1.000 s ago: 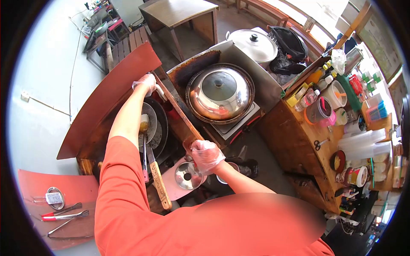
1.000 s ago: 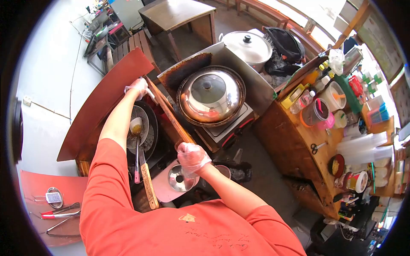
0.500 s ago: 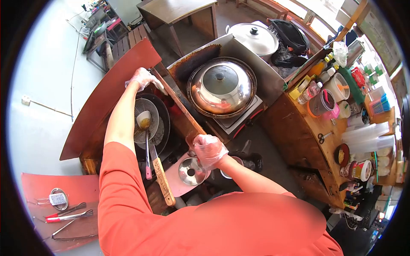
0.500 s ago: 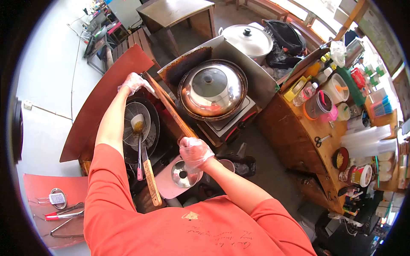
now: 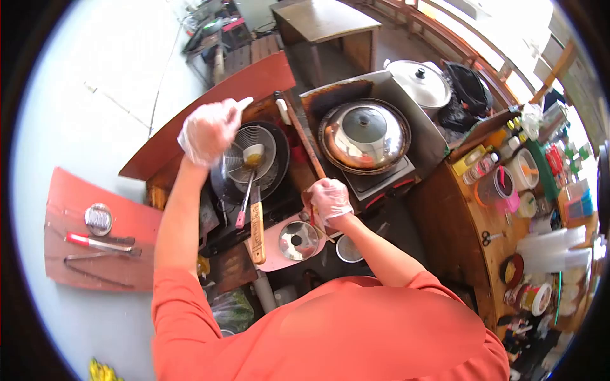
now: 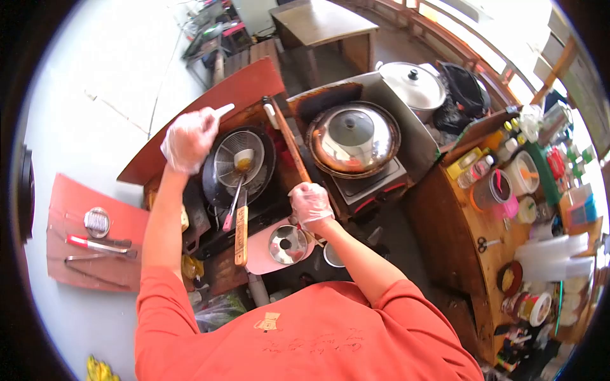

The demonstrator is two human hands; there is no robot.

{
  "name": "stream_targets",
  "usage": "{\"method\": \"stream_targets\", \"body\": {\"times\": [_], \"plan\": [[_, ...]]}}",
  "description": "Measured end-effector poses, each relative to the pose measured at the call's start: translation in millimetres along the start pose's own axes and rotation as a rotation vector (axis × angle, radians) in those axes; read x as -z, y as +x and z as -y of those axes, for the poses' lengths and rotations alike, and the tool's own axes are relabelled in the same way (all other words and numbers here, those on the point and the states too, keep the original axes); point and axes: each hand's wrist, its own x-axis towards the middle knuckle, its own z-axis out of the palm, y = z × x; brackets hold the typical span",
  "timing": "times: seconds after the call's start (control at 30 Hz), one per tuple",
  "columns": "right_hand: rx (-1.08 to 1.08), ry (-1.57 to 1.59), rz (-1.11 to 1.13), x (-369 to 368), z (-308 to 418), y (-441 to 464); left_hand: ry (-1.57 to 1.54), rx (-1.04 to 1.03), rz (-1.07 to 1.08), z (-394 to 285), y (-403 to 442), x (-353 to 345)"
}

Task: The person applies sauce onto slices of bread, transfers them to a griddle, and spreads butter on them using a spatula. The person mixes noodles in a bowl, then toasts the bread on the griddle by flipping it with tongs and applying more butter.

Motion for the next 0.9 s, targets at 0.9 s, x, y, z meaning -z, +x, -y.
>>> {"method": "stream_targets", "body": {"times": [0.9], "plan": [[-0.349, 0.206, 1.011, -315, 69, -167, -0.330, 1.205, -0.051, -114, -405, 123]]}}
